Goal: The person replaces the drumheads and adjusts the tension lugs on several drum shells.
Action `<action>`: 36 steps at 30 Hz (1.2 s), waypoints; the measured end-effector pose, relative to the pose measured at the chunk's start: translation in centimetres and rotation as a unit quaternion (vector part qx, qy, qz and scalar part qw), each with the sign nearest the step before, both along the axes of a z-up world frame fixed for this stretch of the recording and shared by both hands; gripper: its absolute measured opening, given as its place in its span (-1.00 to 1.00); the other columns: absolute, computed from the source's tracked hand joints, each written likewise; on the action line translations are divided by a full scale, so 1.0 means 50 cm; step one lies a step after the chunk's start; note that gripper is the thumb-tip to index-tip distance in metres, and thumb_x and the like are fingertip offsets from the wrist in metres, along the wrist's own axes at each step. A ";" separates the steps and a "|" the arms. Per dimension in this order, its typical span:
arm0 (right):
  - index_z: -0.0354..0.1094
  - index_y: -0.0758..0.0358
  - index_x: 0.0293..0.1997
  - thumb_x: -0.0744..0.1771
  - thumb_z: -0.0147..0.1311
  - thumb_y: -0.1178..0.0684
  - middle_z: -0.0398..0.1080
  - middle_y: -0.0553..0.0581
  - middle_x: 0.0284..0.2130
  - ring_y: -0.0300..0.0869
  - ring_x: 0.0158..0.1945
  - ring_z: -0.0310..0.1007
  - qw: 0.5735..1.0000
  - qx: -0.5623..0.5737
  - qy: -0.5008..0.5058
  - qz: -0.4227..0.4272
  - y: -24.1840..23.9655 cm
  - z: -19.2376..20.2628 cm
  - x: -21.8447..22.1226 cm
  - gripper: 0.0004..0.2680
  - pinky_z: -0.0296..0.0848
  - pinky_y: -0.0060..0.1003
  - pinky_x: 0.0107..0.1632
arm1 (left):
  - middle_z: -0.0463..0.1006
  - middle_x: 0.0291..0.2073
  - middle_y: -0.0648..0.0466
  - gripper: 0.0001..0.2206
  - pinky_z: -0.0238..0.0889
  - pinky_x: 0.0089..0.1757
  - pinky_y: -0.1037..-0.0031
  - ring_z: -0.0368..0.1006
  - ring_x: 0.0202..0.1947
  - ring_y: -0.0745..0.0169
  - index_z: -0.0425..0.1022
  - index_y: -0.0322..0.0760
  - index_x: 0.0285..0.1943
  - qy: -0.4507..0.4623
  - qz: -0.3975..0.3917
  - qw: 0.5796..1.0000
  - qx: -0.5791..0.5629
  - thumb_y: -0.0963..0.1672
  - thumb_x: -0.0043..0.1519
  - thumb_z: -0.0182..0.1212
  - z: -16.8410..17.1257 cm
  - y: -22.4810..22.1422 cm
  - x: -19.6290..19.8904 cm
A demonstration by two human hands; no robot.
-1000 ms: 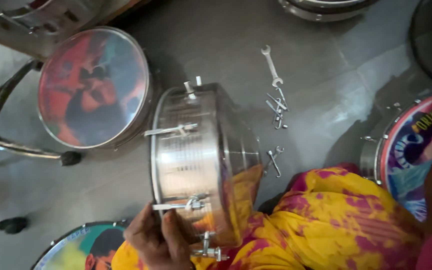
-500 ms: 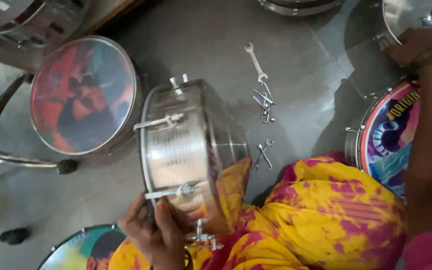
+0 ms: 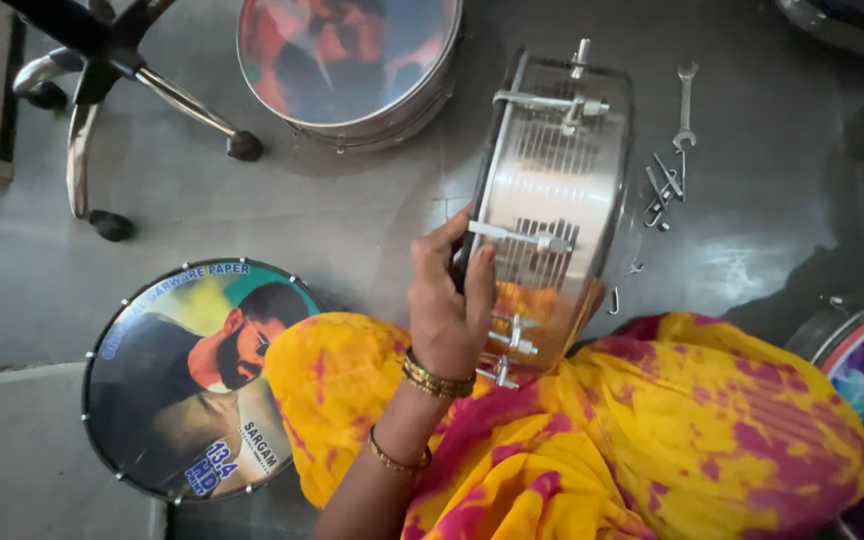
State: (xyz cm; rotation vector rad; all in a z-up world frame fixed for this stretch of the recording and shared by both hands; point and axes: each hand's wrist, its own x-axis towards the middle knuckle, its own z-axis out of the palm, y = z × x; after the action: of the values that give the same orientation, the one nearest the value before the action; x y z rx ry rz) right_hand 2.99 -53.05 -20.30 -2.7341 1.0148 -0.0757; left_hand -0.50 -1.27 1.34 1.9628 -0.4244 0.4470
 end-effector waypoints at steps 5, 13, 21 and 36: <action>0.34 0.25 0.28 0.37 0.23 0.14 0.39 0.23 0.15 -0.03 0.28 0.42 0.999 0.025 -0.045 0.009 0.041 0.055 -0.097 -0.68 0.42 -0.12 0.32 | 0.55 -0.04 -0.19 -0.69 0.46 -0.13 0.36 0.61 -0.12 -0.01 0.33 -0.42 0.26 0.061 0.006 0.998 -0.027 -0.16 0.38 0.19 0.000 0.012 0.005; 0.32 0.24 0.31 0.36 0.24 0.15 0.37 0.22 0.19 -0.05 0.32 0.41 0.944 0.133 -0.240 0.183 0.334 0.388 -0.189 -0.65 0.41 -0.12 0.36 | 0.53 0.07 -0.23 -0.69 0.45 -0.01 0.26 0.58 0.02 -0.17 0.30 -0.42 0.28 0.009 -0.017 0.999 -0.050 -0.15 0.42 0.14 -0.005 0.039 0.009; 0.39 0.25 0.12 0.28 0.33 0.15 0.34 0.26 0.27 -0.02 0.35 0.37 0.852 0.177 -0.350 0.347 0.735 0.480 -0.153 -0.69 0.38 -0.16 0.35 | 0.56 0.17 -0.23 -0.67 0.49 -0.03 0.28 0.59 0.07 -0.17 0.28 -0.43 0.25 0.062 0.010 0.995 -0.077 -0.11 0.41 0.16 -0.013 0.074 0.006; 0.45 0.27 -0.15 0.29 0.27 0.23 0.38 0.16 0.18 0.01 0.40 0.29 0.844 0.124 -0.421 0.309 0.794 0.406 -0.101 -0.88 0.08 0.00 0.48 | 0.51 0.27 -0.08 -0.66 -0.15 0.24 0.03 0.52 0.19 0.08 0.29 -0.30 0.26 0.063 0.020 0.998 0.003 -0.16 0.34 0.22 -0.040 0.098 0.014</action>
State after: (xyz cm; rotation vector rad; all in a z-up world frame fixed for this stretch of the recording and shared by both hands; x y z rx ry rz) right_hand -2.08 -13.37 0.02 -2.2333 -0.1032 -0.8671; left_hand 0.22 3.61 -0.66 1.9959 -0.3068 0.3453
